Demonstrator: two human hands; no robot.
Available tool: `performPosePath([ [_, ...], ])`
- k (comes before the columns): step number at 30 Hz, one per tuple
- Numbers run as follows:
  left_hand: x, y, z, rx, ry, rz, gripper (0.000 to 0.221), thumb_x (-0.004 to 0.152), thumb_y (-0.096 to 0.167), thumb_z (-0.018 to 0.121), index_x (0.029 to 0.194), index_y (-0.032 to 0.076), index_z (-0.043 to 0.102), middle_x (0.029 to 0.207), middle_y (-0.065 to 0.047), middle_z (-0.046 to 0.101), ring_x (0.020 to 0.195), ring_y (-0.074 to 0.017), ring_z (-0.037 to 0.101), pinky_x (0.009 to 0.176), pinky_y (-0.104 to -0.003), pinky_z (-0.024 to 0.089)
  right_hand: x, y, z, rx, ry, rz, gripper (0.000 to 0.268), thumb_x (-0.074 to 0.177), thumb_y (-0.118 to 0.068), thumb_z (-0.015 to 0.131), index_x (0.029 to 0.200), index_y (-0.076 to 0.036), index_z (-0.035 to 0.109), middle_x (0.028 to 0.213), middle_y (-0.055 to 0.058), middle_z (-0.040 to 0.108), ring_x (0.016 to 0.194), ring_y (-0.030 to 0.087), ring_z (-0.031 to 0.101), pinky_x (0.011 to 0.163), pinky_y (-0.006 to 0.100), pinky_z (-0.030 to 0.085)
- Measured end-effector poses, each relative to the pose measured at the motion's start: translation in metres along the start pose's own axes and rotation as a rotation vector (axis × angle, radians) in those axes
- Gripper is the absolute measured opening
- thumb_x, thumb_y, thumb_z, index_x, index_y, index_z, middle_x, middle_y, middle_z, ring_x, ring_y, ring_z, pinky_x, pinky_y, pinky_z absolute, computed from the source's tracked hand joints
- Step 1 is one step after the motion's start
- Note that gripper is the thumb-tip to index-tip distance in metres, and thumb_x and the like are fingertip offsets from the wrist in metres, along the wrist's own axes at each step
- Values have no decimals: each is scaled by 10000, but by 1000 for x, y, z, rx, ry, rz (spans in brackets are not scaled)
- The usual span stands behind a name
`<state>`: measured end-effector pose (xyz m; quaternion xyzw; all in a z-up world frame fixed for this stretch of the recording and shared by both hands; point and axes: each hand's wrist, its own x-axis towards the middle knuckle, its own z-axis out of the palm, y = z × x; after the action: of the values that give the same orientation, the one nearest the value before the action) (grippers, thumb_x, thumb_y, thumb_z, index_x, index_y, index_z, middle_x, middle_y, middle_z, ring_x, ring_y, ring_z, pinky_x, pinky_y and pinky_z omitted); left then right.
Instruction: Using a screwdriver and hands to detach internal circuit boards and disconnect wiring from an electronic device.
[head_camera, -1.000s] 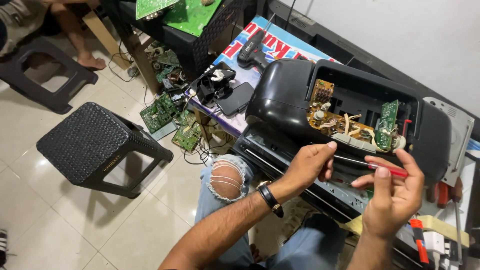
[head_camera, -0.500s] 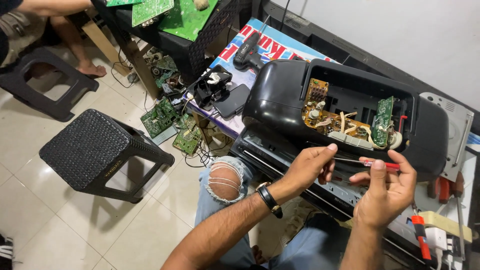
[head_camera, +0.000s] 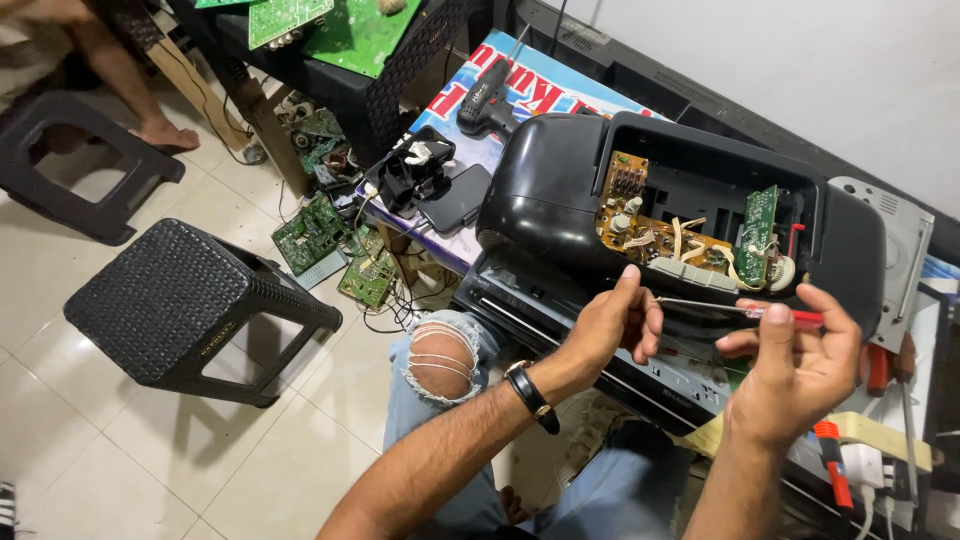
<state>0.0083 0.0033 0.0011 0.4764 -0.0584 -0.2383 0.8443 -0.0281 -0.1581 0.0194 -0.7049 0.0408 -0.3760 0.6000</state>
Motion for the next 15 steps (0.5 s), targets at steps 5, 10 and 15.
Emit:
performPosePath([
  [5,2,-3,-2,-30,-2,4,724,1144,581,237,736,117,614,579,-29,617,468,-102,534,568,-231,491,17,-12,8,-23,-24,-55,237,1139,-43,641,1342,30,541,1002,239,658,654,249,639,512,290,532],
  [10,2,-8,-2,-42,6,2,726,1156,574,238,746,112,620,580,-25,613,470,-96,526,587,-237,495,33,-24,25,-60,-114,-168,222,1175,31,594,1370,84,502,1034,326,665,726,300,661,554,326,553],
  [15,9,-29,-5,61,-88,-105,623,1147,568,330,807,136,625,622,4,619,557,-114,559,592,-255,484,48,-35,52,-101,-186,-264,201,1168,91,580,1351,121,501,1025,342,666,716,304,659,567,331,564],
])
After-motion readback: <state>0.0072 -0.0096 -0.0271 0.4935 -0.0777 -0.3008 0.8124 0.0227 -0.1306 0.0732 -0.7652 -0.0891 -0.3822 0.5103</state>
